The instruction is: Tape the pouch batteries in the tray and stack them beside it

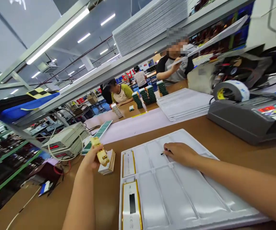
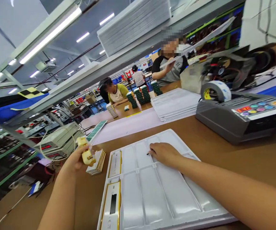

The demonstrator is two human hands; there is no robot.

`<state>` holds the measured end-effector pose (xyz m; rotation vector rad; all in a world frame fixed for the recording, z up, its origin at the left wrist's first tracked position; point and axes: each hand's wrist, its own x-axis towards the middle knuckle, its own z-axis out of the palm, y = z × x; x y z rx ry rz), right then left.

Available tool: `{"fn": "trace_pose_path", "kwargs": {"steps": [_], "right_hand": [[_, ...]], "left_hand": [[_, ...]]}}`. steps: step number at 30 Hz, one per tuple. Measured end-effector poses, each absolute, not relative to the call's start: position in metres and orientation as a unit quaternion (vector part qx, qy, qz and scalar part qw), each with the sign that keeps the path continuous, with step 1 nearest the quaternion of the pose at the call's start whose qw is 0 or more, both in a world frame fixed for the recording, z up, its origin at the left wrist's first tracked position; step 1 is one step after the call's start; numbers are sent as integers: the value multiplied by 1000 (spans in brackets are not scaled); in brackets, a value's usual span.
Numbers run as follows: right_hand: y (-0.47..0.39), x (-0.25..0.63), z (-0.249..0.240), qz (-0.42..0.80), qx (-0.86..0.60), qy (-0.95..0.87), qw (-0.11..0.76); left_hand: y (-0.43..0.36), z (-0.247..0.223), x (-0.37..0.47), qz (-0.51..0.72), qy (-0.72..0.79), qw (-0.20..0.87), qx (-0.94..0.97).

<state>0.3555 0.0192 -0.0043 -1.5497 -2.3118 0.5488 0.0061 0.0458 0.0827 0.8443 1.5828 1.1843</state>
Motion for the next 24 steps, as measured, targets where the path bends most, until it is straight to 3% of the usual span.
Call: {"fn": "trace_pose_path", "kwargs": {"steps": [4, 6, 13, 24], "right_hand": [[20, 357, -7, 201, -537, -807, 140], [20, 358, -9, 201, -534, -809, 142], [20, 359, -8, 191, -530, -813, 148], [20, 359, -10, 202, -534, -808, 146]], "left_hand": [[53, 72, -7, 185, 829, 195, 491], [59, 62, -11, 107, 851, 128, 499], [74, 40, -12, 33, 867, 114, 485], [57, 52, 8, 21, 887, 62, 457]]}}
